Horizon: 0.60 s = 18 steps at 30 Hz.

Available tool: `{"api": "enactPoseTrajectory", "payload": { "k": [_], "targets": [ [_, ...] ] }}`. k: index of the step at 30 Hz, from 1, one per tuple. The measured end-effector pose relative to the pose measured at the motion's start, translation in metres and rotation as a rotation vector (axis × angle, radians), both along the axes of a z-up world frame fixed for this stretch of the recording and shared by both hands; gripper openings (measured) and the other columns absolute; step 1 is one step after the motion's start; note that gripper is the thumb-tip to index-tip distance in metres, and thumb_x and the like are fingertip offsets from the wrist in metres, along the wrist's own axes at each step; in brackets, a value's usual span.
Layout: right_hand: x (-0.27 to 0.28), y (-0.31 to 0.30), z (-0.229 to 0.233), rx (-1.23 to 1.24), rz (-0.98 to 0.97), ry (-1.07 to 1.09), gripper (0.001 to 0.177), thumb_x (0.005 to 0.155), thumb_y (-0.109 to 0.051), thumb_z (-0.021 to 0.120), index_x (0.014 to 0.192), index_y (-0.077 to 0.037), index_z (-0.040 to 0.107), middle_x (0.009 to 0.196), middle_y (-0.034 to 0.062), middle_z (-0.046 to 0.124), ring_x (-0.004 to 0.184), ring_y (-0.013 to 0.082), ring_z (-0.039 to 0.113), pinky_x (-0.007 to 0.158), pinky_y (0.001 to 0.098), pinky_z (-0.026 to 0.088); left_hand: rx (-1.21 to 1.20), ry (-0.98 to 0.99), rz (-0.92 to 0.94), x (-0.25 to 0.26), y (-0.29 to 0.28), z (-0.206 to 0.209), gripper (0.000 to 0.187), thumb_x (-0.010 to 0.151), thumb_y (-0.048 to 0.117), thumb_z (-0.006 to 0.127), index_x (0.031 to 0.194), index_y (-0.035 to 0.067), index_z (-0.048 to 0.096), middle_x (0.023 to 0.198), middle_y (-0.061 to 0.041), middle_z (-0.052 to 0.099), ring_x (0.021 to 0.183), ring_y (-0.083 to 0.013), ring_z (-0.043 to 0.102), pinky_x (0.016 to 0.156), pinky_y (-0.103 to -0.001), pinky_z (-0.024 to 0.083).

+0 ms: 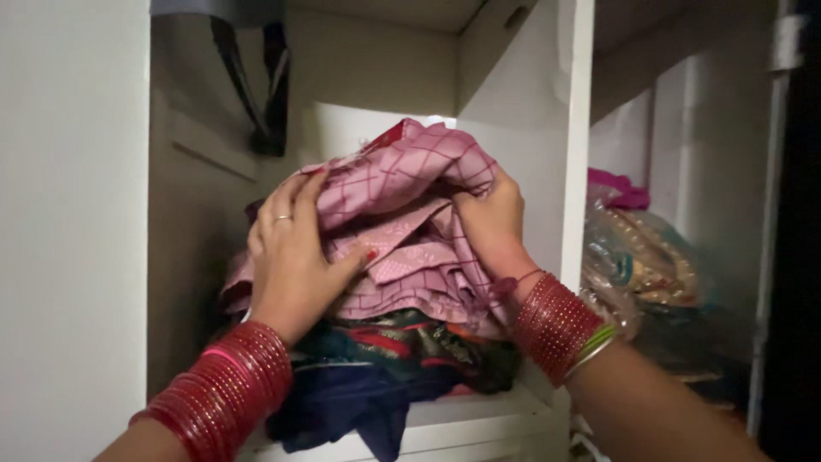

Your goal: The person takes various colorful pieces of clothing out of a closet, shakes them out, and then folds them and places them back onto a shelf.

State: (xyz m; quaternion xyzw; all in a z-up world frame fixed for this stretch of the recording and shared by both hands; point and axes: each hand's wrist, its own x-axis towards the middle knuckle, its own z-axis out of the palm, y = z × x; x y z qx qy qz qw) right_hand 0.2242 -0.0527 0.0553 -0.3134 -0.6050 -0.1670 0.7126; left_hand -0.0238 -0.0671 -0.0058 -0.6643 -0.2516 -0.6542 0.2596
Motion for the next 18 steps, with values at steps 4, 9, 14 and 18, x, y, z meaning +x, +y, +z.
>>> {"api": "enactPoseTrajectory", "payload": {
  "k": [4, 9, 14, 18],
  "targets": [
    [0.01, -0.014, 0.007, -0.014, -0.125, 0.101, 0.03, 0.079, -0.007, 0.072, 0.109, -0.001, 0.073, 0.099, 0.0138, 0.079, 0.095, 0.0231, 0.077, 0.085, 0.034, 0.057, 0.032, -0.016, -0.038, 0.016, -0.009, 0.01, 0.093, 0.069, 0.033, 0.088, 0.148, 0.008, 0.045, 0.15, -0.019, 0.041, 0.139, -0.0407, 0.034, 0.114, -0.055, 0.027],
    [0.022, -0.032, 0.01, 0.072, -0.166, 0.107, 0.03, 0.078, -0.005, 0.071, 0.108, 0.0, 0.071, 0.097, 0.0153, 0.079, 0.092, 0.0246, 0.077, 0.085, 0.034, 0.058, 0.072, -0.128, -0.109, 0.029, -0.018, 0.022, 0.097, 0.067, 0.029, 0.089, 0.15, 0.009, 0.044, 0.151, -0.019, 0.04, 0.141, -0.0414, 0.033, 0.115, -0.056, 0.027],
    [0.04, -0.059, 0.028, 0.124, -0.255, 0.149, 0.03, 0.077, -0.003, 0.071, 0.107, 0.0, 0.072, 0.097, 0.0147, 0.079, 0.093, 0.0239, 0.077, 0.085, 0.0339, 0.057, -0.145, 0.004, -0.068, 0.04, -0.019, 0.047, 0.103, 0.059, 0.027, 0.091, 0.15, 0.013, 0.043, 0.146, -0.017, 0.049, 0.137, -0.0387, 0.036, 0.108, -0.061, 0.026],
    [0.057, -0.086, 0.031, 0.199, -0.217, 0.088, 0.031, 0.077, -0.002, 0.07, 0.107, -0.001, 0.072, 0.1, 0.0134, 0.08, 0.095, 0.0222, 0.077, 0.087, 0.0334, 0.057, -0.176, 0.049, -0.065, 0.051, -0.021, 0.045, 0.063, 0.073, 0.02, 0.081, 0.132, 0.011, 0.06, 0.129, -0.013, 0.065, 0.125, -0.0362, 0.056, 0.099, -0.057, 0.042]
  ]
}}
